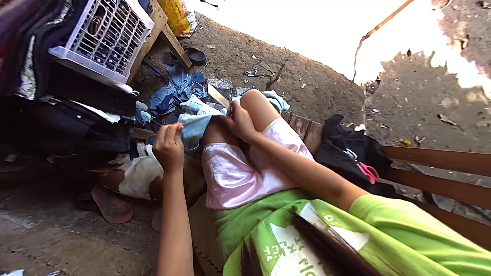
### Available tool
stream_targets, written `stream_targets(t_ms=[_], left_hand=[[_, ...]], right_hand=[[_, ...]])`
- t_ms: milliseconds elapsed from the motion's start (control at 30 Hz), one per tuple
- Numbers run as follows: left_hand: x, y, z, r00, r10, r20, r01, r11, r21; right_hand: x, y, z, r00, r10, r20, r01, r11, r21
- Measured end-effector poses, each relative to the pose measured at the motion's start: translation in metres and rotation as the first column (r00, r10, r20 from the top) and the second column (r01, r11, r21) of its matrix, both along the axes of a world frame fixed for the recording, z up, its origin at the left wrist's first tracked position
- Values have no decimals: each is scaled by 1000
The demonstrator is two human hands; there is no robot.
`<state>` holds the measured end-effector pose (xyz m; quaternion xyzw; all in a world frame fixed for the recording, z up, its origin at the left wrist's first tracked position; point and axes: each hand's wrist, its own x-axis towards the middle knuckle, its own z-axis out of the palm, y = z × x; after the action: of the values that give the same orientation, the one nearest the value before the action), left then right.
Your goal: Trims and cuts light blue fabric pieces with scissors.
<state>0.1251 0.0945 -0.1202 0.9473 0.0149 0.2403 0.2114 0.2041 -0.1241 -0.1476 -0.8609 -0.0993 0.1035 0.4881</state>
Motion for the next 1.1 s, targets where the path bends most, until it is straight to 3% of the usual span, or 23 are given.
stream_targets(t_ms=[133,200,333,500,633,767,933,1000,1100], left_hand=[[-62,-24,-18,939,-100,-328,42,983,-179],[-72,-40,-20,907,-125,-402,33,973,-227],[-46,-62,-17,955,-39,-295,-37,968,-248],[6,-67,-24,880,38,-473,-104,988,-114],[14,-55,-25,867,12,-499,-64,994,-86],[13,-35,-29,877,-74,-475,18,992,-122],[6,-20,-28,888,-179,-424,145,983,-111],[-3,-17,-32,921,-208,-328,148,969,-198],[-13,-16,-41,949,-189,-253,90,930,-357]], right_hand=[[-20,-6,-12,985,83,-149,-90,995,-39],[-11,-8,-7,971,106,-213,-112,993,-19],[-10,-3,-11,981,72,-179,-70,997,16],[-9,-5,-17,981,86,-172,-87,996,-1],[-9,-8,-15,972,103,-212,-117,991,-58],[-15,-3,-18,989,96,-111,-104,992,-69],[-28,-3,-31,957,98,273,-68,991,-117],[-29,-2,-33,928,114,355,-80,991,-109],[-27,0,-31,958,177,225,-167,984,-62]])
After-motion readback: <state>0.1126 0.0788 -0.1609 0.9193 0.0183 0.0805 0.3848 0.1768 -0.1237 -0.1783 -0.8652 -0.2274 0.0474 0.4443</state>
